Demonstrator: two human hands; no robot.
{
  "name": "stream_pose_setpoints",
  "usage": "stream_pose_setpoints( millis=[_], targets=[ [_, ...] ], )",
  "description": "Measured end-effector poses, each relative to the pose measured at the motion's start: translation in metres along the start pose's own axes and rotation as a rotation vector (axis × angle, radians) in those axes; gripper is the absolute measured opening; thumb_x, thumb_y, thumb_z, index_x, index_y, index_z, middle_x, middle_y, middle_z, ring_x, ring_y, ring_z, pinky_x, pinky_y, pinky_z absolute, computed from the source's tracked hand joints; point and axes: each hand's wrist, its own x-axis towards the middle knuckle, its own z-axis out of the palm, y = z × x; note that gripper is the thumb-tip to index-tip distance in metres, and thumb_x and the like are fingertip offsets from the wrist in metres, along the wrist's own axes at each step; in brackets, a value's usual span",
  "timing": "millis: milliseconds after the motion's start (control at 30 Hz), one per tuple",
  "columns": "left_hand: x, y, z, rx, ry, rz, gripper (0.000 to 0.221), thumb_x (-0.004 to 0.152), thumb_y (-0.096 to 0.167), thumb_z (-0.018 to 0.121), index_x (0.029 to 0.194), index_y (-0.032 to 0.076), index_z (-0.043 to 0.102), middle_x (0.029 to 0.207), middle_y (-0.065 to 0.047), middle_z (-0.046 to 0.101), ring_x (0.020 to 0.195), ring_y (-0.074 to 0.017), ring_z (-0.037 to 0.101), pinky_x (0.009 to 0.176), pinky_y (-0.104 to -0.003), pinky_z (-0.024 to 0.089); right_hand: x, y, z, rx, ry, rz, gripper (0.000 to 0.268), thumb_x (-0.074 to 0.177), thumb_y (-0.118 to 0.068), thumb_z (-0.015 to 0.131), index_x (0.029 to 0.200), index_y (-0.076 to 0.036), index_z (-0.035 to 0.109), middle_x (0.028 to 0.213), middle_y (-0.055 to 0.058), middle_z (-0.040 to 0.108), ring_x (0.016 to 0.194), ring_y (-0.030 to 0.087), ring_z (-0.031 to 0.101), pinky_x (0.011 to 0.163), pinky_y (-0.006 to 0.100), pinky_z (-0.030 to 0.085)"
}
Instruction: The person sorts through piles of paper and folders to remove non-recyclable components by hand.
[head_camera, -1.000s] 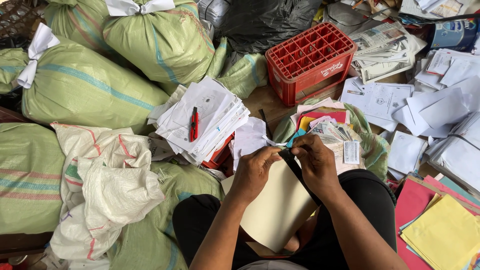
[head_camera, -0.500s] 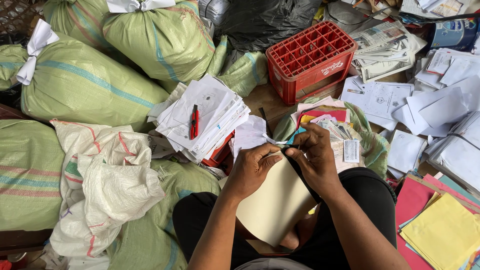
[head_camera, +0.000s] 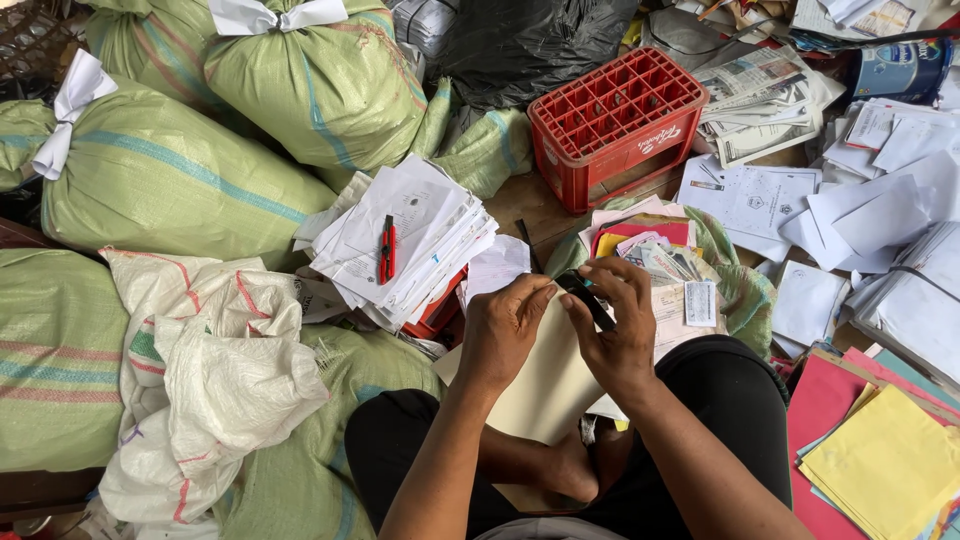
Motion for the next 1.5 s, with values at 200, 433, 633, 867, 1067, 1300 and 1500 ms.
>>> stream_pose_setpoints(
  millis=[200,433,633,867,1067,1300,1500],
  targets=[
    [-0.004,-0.004,0.000,0.027,0.030,0.159,0.015,0.101,0.018,0.067,0.101,0.003,0.068,0.081,-0.014,0.074,0.070,-0.0290,0.074,0.058,-0.037,0.054,0.013,0.004,-0.014,0.189,-0.015,0.091,0.059,0.083,-0.006,0.084,0.135,-0.005,0.056,0.154,0.022,0.029,0.139,0.036,0.046,0.093,0.036,0.062],
    [-0.005,-0.002,0.007,0.106,0.007,0.191,0.015,0.103,0.017,0.064,0.100,0.003,0.066,0.081,-0.017,0.072,0.075,-0.0350,0.073,0.060,-0.043,0.052,0.012,0.009,-0.013,-0.018,-0.090,-0.097,0.039,0.086,-0.007,0.084,0.122,-0.012,0.071,0.143,0.012,0.058,0.134,0.032,0.055,0.101,0.042,0.055],
    [-0.006,-0.003,0.009,0.123,0.003,0.185,0.015,0.103,0.017,0.062,0.106,0.003,0.067,0.085,-0.016,0.074,0.077,-0.0335,0.074,0.062,-0.042,0.055,0.010,0.013,-0.014,-0.034,-0.081,-0.095,0.038,0.084,-0.009,0.084,0.119,-0.011,0.069,0.143,0.012,0.058,0.133,0.034,0.055,0.101,0.043,0.052],
    [-0.006,0.003,0.004,0.138,0.029,0.288,0.018,0.099,0.013,0.065,0.114,0.004,0.069,0.094,-0.014,0.076,0.080,-0.0324,0.074,0.064,-0.041,0.057,0.015,0.012,-0.020,0.271,-0.202,0.043,0.046,0.101,-0.006,0.064,0.146,-0.005,0.051,0.153,0.015,0.055,0.144,0.032,0.052,0.120,0.044,0.041],
    [-0.012,-0.001,-0.002,0.204,0.010,0.251,0.011,0.095,0.016,0.071,0.103,0.009,0.070,0.090,-0.007,0.077,0.081,-0.0272,0.075,0.067,-0.039,0.056,-0.004,0.045,-0.014,0.708,-0.491,0.501,0.033,0.103,-0.010,0.058,0.135,-0.006,0.063,0.125,0.009,0.070,0.118,0.016,0.064,0.104,0.030,0.051],
    [-0.014,-0.006,-0.001,0.242,0.028,0.276,0.010,0.089,0.018,0.075,0.095,0.010,0.074,0.081,-0.006,0.075,0.074,-0.0257,0.071,0.065,-0.040,0.054,-0.004,0.053,-0.018,0.646,-0.459,0.409,0.007,0.094,-0.006,0.074,0.099,-0.001,0.073,0.095,0.005,0.069,0.090,0.011,0.065,0.083,0.028,0.053],
    [-0.016,-0.004,0.001,0.238,0.014,0.265,0.024,0.082,0.030,0.082,0.091,0.009,0.075,0.077,-0.004,0.074,0.072,-0.0230,0.067,0.066,-0.039,0.052,-0.007,0.054,-0.020,0.660,-0.455,0.372,0.006,0.091,-0.005,0.077,0.094,-0.001,0.075,0.092,0.005,0.071,0.086,0.011,0.066,0.080,0.028,0.054]
  ],
)
